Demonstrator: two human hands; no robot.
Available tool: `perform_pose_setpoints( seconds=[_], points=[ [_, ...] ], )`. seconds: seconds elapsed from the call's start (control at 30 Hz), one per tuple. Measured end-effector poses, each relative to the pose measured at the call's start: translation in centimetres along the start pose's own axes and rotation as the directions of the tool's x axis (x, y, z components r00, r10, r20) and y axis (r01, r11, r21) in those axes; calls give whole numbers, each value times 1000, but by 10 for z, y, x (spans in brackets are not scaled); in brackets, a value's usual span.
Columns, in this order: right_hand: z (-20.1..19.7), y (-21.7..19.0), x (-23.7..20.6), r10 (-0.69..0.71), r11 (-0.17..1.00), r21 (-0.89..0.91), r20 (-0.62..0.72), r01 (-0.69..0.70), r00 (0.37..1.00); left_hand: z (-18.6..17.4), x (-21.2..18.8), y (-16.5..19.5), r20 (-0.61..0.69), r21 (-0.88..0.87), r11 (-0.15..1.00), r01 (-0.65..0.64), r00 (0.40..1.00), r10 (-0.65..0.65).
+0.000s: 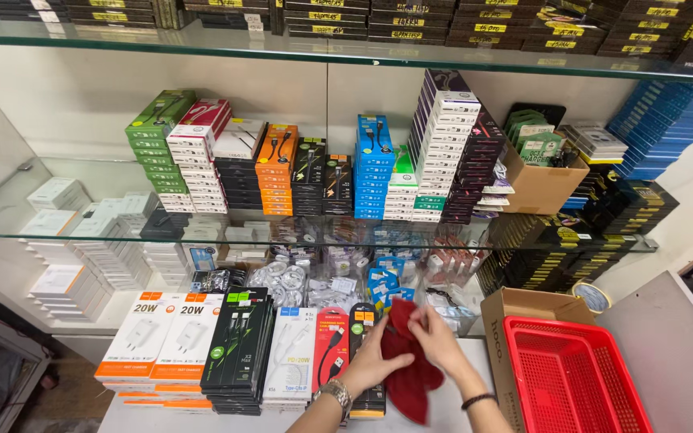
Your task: The person wipes the glass display shelf and boxed phone accessories with a red cloth, moving boxes aside to clean underneath. They pick up individual product boxes, wipe their surfaces, and restack them neatly on the shelf.
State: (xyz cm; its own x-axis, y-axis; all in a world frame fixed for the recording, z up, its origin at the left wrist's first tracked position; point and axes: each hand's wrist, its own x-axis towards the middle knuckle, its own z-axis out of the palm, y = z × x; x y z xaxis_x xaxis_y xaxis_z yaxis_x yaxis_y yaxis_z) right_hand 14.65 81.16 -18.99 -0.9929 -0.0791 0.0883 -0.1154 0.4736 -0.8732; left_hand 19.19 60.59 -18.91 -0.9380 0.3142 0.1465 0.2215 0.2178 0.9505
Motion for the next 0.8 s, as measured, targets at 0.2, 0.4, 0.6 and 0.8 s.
perform_pose_setpoints(
  seconds=[0.2, 0.4, 0.6, 0.8],
  points=[
    [-14, -160, 30, -143, 932, 351, 128, 90, 981, -48, 21, 51, -96, -482, 857, 180, 962, -256],
    [71, -207, 24, -313, 950, 70, 235, 305, 920, -158, 14, 70, -421, -581, 813, 49, 836, -351],
    [143, -202, 99, -11, 934, 351, 212, -65, 977, -271, -18, 39, -479, -483, 875, 31, 827, -294],
    [172, -249, 149, 85, 684, 707, 166, -179, 982, -407, -49, 14, -435, -658, 753, 33, 799, -415]
  ],
)
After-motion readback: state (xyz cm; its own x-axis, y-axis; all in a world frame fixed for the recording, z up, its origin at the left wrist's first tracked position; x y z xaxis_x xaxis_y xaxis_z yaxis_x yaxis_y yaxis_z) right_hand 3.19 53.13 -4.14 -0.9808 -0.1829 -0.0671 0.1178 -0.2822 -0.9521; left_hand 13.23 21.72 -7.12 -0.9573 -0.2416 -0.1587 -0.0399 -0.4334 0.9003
